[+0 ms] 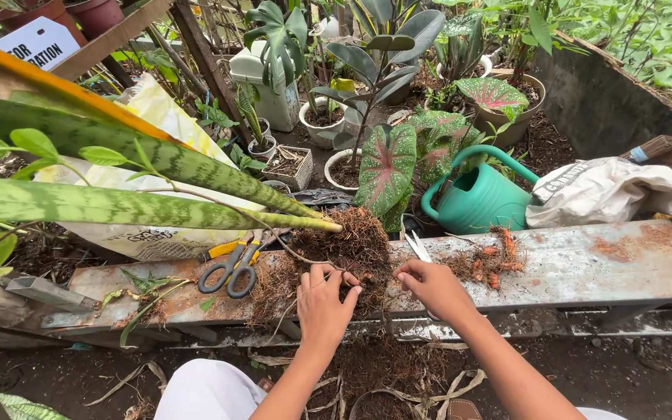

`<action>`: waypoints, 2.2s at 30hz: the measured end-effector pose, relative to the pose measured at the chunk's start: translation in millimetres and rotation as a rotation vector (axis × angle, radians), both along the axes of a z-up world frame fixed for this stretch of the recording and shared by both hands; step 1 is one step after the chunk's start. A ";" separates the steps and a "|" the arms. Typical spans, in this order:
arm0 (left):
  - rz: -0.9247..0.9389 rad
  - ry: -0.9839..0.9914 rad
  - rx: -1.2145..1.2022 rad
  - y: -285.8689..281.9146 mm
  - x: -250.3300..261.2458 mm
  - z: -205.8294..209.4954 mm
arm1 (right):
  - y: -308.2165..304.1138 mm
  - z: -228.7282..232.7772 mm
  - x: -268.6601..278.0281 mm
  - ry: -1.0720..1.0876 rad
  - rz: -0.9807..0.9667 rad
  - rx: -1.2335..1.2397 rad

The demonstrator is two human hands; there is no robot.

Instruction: Trimming the roots of a snake plant and preparing it for repotting.

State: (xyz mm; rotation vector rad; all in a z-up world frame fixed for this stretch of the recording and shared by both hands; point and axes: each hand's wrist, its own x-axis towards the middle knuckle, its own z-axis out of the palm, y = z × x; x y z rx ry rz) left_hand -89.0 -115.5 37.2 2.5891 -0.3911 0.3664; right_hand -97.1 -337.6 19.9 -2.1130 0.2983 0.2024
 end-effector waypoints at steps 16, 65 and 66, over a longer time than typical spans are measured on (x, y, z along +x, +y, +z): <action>0.024 -0.063 -0.174 4.9 -1.5 -7.3 | -2.9 -12.0 4.4 -0.109 0.066 -0.037; 0.271 1.499 -1.372 14.5 -32.2 -126.5 | -115.2 -57.7 19.5 0.269 -0.285 0.709; 0.252 1.463 -1.353 6.5 -28.6 -125.3 | -127.6 -73.4 24.1 0.242 -0.130 0.529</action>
